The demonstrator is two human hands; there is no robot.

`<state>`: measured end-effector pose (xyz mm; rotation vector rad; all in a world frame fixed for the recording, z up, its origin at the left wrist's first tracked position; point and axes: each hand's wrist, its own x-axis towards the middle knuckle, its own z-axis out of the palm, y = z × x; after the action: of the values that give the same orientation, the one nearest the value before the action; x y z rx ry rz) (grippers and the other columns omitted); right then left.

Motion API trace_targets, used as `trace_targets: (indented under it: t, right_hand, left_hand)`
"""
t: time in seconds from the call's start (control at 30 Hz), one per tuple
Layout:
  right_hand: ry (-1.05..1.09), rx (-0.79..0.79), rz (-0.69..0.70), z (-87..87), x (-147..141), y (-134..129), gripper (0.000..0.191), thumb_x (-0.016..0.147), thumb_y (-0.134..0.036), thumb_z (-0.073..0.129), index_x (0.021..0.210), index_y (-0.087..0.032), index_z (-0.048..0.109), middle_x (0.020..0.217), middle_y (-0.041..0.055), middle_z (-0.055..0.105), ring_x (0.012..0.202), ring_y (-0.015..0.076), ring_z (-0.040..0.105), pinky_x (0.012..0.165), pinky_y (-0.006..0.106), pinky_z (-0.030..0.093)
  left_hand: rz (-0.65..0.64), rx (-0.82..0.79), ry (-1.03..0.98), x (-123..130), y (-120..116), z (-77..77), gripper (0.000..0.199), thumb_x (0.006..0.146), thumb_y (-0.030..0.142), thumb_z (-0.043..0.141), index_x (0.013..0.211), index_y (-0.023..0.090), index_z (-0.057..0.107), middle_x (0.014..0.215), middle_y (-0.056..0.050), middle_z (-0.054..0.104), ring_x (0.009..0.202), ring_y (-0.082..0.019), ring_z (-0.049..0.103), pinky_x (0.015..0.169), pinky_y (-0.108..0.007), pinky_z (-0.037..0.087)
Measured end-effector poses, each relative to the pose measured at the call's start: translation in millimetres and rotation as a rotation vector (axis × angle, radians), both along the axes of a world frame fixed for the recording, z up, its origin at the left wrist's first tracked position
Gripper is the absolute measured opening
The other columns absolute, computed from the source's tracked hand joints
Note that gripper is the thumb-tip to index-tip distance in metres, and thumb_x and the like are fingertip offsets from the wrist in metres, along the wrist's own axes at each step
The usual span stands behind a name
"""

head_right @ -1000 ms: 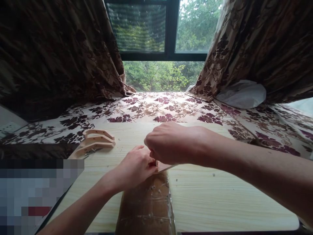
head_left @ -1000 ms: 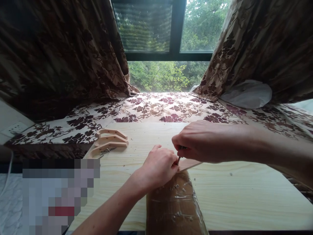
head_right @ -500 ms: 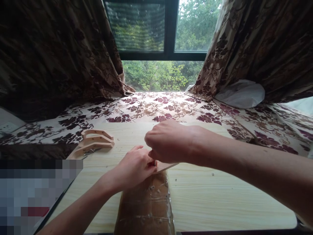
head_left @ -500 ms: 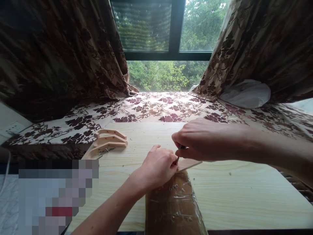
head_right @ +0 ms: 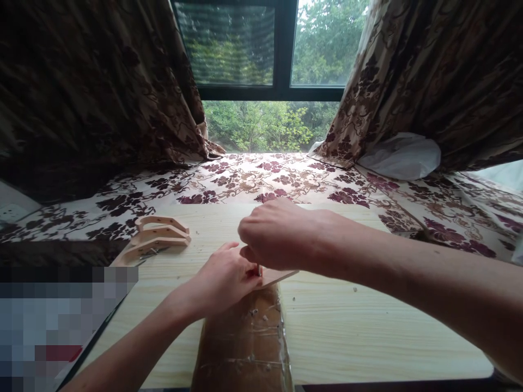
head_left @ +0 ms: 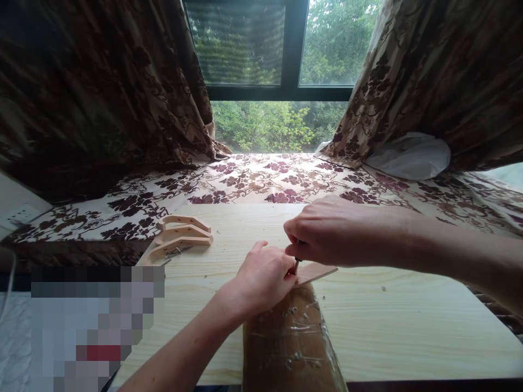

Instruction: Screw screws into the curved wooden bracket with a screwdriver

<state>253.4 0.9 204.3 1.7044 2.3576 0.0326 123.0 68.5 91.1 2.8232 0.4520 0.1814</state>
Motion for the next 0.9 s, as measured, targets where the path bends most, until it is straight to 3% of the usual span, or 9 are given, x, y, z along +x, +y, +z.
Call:
trace_targets:
  t: [0.1,0.17,0.27,0.4,0.6,0.77,0.9]
  right_hand:
    - [0.073,-0.064,0.067,1.2,2.9,-1.6,0.009,0.079,-0.019,0.057,0.076,-0.016,0.064,0.058,-0.0004,0.056,0.048,0.0084,0.033,0.046,0.025,0.022]
    - [0.118,-0.064,0.071,-2.3,3.4,-1.4,0.011,0.080,-0.019,0.055,0.073,-0.016,0.063,0.059,-0.0004,0.055,0.048,0.0080,0.034,0.046,0.024,0.022]
    - [0.136,0.039,-0.058,-13.1,1.9,0.5,0.023,0.083,-0.030,0.053,0.066,-0.015,0.061,0.053,-0.0001,0.052,0.045,0.0083,0.029,0.044,0.025,0.019]
    - [0.207,0.105,-0.152,-23.1,3.3,0.4,0.024,0.083,-0.032,0.053,0.068,-0.016,0.062,0.054,0.0002,0.056,0.047,0.0085,0.031,0.046,0.024,0.021]
    - [0.268,0.104,-0.155,-22.3,10.6,-6.0,0.024,0.084,-0.033,0.054,0.067,-0.017,0.060,0.052,-0.0015,0.053,0.047,0.0078,0.030,0.048,0.024,0.021]
    - [0.319,0.089,-0.128,-22.8,10.6,-5.9,0.023,0.084,-0.029,0.053,0.065,-0.016,0.057,0.051,-0.0025,0.050,0.047,0.0076,0.028,0.047,0.024,0.019]
    - [0.367,0.065,-0.111,-22.8,8.8,-5.0,0.021,0.085,-0.026,0.052,0.067,-0.016,0.057,0.054,-0.0013,0.053,0.049,0.0079,0.037,0.049,0.024,0.022]
  left_hand:
    - [0.000,-0.002,-0.006,-0.2,0.4,-1.7,0.017,0.082,0.021,0.054,0.069,0.020,0.065,0.077,-0.001,0.069,0.077,-0.018,0.061,0.088,-0.039,0.041]
    - [0.012,-0.003,-0.010,0.5,0.4,-2.8,0.017,0.082,0.020,0.053,0.071,0.020,0.065,0.080,-0.002,0.069,0.081,-0.020,0.061,0.088,-0.040,0.041]
    - [0.022,-0.008,-0.004,1.5,-0.3,-2.0,0.019,0.081,0.019,0.051,0.068,0.019,0.064,0.074,-0.002,0.069,0.079,-0.021,0.060,0.088,-0.043,0.041]
    - [0.003,-0.020,0.006,-3.7,-0.6,4.7,0.018,0.080,0.017,0.052,0.064,0.020,0.060,0.070,0.001,0.066,0.074,-0.018,0.059,0.093,-0.044,0.038]
    - [0.032,-0.003,0.001,-22.2,3.5,3.5,0.008,0.081,0.023,0.054,0.077,0.023,0.061,0.088,0.001,0.065,0.087,-0.019,0.056,0.103,-0.053,0.025]
    - [0.047,0.038,0.042,-24.9,5.1,-8.0,0.011,0.079,0.018,0.053,0.070,0.022,0.059,0.080,0.002,0.063,0.081,-0.018,0.055,0.104,-0.053,0.022]
    - [0.039,0.059,0.062,-22.9,5.0,-4.2,0.008,0.080,0.019,0.054,0.074,0.022,0.059,0.081,0.002,0.062,0.083,-0.018,0.056,0.104,-0.055,0.024]
